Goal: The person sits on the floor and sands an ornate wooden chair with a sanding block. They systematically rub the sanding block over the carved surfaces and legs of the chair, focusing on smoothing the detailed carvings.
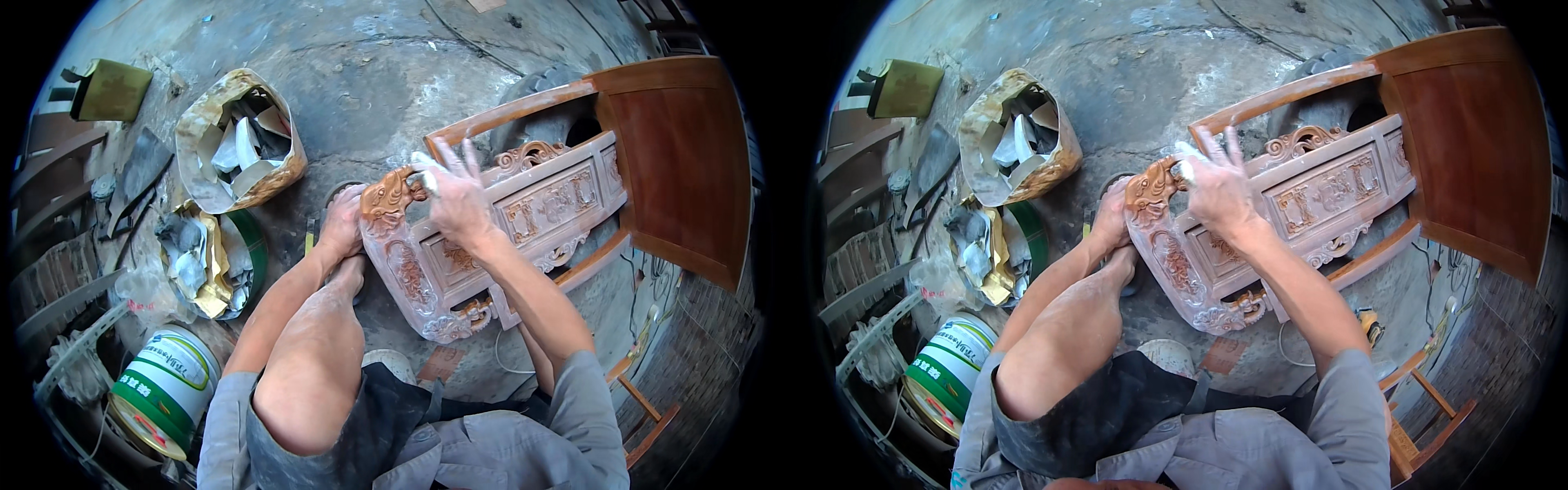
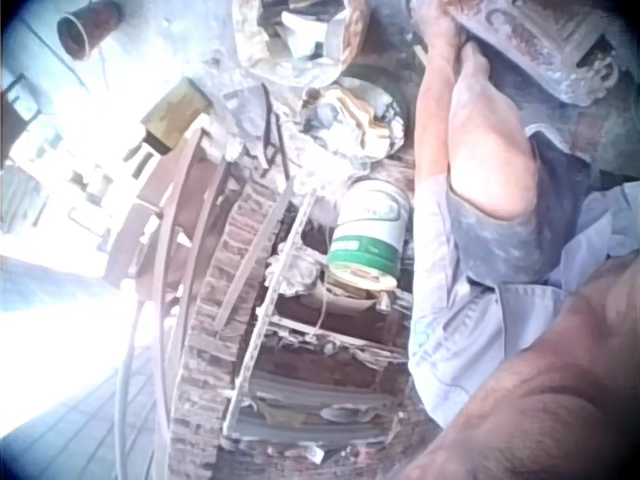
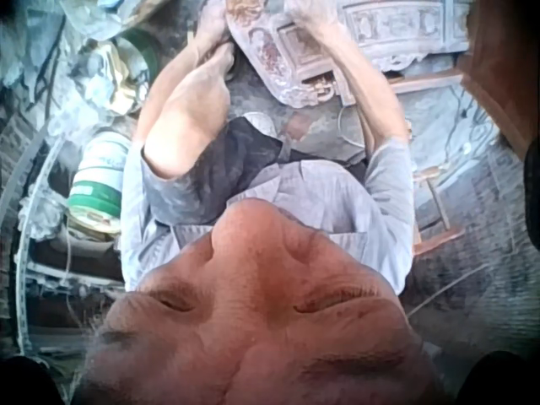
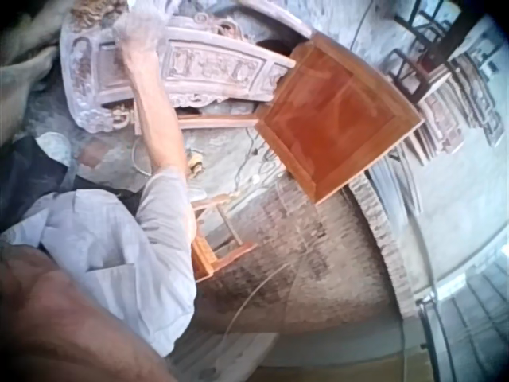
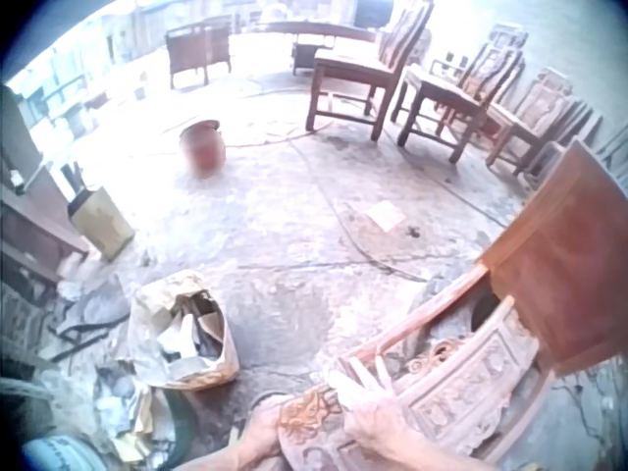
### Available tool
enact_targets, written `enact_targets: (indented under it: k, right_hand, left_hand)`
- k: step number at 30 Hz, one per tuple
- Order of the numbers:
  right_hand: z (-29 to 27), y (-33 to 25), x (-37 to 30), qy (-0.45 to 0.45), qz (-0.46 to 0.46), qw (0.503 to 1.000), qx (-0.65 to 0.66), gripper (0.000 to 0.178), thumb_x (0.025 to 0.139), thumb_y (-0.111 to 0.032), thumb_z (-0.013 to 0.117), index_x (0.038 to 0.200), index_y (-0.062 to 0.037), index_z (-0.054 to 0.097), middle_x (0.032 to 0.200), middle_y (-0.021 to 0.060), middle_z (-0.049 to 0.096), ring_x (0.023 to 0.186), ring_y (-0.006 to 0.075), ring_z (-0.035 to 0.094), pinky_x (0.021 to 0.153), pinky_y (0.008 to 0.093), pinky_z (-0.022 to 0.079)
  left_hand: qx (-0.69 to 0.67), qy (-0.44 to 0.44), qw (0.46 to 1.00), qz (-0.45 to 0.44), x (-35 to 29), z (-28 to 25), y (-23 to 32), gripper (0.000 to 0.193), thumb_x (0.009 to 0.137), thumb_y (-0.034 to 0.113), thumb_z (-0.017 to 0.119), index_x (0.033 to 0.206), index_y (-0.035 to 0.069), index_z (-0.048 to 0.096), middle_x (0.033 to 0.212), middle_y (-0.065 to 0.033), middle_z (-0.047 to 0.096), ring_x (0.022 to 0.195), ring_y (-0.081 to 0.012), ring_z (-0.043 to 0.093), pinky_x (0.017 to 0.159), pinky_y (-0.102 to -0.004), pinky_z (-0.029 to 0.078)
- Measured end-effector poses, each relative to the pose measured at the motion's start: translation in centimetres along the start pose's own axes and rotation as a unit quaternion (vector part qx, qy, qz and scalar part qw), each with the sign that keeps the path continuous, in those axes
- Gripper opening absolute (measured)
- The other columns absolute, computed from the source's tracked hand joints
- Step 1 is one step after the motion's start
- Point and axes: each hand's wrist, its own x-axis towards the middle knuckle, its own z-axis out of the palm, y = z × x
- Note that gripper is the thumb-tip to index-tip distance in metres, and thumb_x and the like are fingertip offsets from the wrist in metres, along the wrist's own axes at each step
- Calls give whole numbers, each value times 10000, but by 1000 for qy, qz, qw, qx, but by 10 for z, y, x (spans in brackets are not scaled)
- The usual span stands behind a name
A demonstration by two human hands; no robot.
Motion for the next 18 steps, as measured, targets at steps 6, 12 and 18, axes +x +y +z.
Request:
enact_targets:
  k: [6, 12, 18]
  right_hand:
    - [17, -18, -4, -23, -20, 999, 36, 452, 872, -109, 679, 1312, -4, 683, 1349, 173, 709, 1401, 370, 570, 1279, 561, 269]
    - [-39, 34, -37, -68, -2, 994, 88, 668, 783, 40, 691, 1440, 23, 572, 1335, 238, 688, 1344, 382, 609, 1139, 484, 496]
    - [-34, 9, -42, 3, -23, 995, 101, 597, 758, 103, 619, 1345, 2, 659, 1266, 182, 730, 1398, 359, 566, 1202, 495, 433]
  left_hand:
    - [-13, 6, 999, -33, 0, 1, 2, 442, 874, 264, 740, 1285, 104, 708, 1323, -161, 680, 1276, -381, 602, 1080, -482, 463]
    - [16, 15, 1000, -3, 1, 1, 4, 426, 874, 253, 749, 1274, 111, 717, 1311, -156, 689, 1275, -379, 603, 1087, -482, 458]
    - [17, 22, 1000, 2, 0, -2, 2, 443, 873, 256, 756, 1291, 115, 714, 1315, -160, 685, 1268, -381, 607, 1090, -489, 455]
